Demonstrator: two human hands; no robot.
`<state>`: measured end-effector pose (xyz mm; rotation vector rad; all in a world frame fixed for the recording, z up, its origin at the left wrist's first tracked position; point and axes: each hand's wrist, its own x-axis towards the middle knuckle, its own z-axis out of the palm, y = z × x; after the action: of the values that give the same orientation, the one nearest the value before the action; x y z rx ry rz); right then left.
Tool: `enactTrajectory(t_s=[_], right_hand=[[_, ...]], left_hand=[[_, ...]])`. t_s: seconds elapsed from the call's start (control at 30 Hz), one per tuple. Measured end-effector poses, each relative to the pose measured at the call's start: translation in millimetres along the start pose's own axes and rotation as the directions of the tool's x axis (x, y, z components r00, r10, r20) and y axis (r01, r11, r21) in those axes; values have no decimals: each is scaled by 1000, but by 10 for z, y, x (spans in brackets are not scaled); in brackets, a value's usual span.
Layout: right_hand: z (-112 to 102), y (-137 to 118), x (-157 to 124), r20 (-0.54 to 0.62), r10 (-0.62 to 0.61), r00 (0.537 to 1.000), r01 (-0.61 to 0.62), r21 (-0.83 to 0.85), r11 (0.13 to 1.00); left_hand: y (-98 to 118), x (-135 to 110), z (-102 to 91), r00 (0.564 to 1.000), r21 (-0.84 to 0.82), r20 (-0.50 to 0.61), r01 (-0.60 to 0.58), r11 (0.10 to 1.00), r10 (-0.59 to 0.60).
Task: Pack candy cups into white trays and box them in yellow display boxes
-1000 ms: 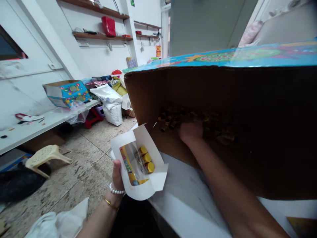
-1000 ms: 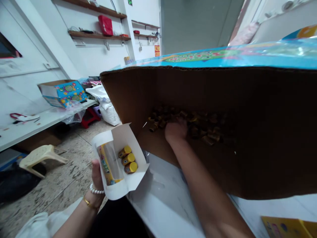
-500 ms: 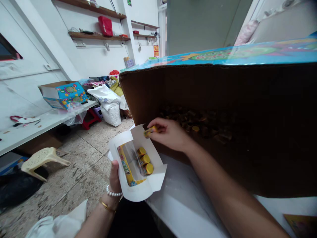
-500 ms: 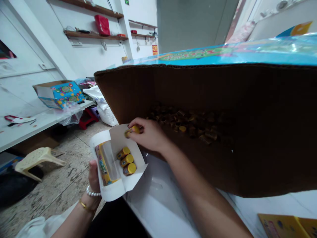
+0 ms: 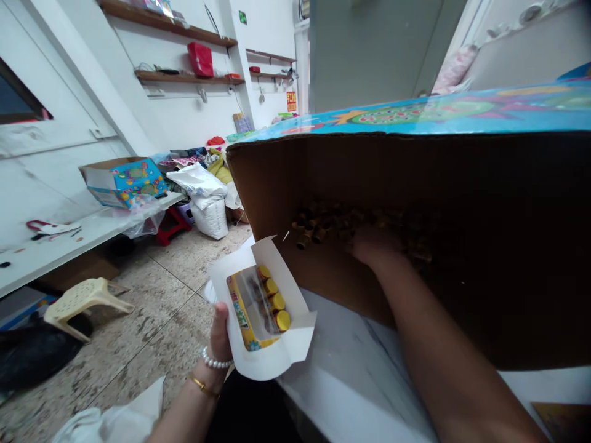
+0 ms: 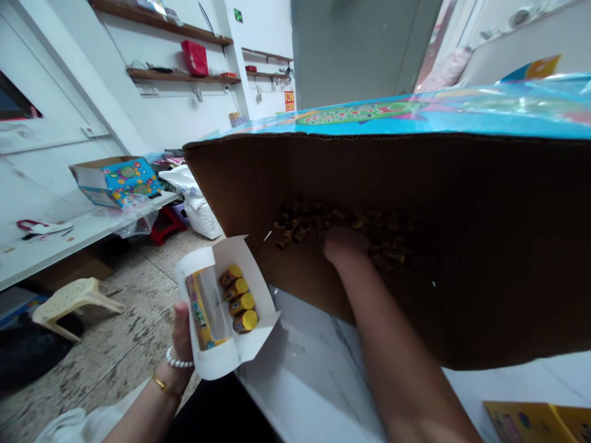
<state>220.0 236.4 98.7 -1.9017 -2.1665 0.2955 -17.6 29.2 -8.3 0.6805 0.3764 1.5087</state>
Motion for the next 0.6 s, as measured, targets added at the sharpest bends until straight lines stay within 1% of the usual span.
enactTrajectory(t_s=[0.03,0.1,0.17,0.2,0.23,0.27,0.3,0.33,0.37,0.4,0.43,0.47,0.5,0.57,0.6], right_hand=[[17,74,60,33,4,999,-4,8,1000],[56,103,97,50,-75,996,72,56,996],[70,-15,38,54,-188,981,181,124,976],[68,-115,-20,37,-260,965,249,181,951],[67,-230,-92,-3,-341,940,329,267,906],[73,-353,-176,-67,-417,906,411,369,833],[93,-476,-269,-150,-472,869,482,468,740],[128,-592,-366,-234,-504,831,543,541,643],[178,-696,-462,-305,-519,799,588,575,568],[238,-785,-552,-348,-525,776,620,571,538],[302,-856,-630,-361,-539,761,643,526,556],[361,-907,-690,-353,-568,744,667,458,588],[407,-937,-727,-330,-616,715,698,381,606],[436,-931,-725,-276,-713,645,764,269,587],[418,-894,-682,-267,-735,624,781,247,574]], left_hand=[[6,0,6,1000,2,-3,-8,1000,8],[20,3,30,999,8,-4,-32,999,32],[30,9,59,999,17,11,-35,999,35],[32,13,71,999,19,16,-34,999,33],[32,16,78,999,18,19,-35,999,35],[31,17,80,999,16,18,-36,999,36],[28,17,77,999,16,15,-40,999,40],[25,15,68,999,20,10,-44,999,44],[23,11,57,999,29,5,-49,998,49],[21,5,43,999,42,3,-52,998,52],[20,0,30,999,58,6,-50,997,49],[20,-5,19,999,71,10,-42,997,41],[20,-9,10,999,79,12,-31,996,30],[23,-10,5,1000,79,17,-13,997,11],[25,-8,8,1000,72,18,-9,997,7]])
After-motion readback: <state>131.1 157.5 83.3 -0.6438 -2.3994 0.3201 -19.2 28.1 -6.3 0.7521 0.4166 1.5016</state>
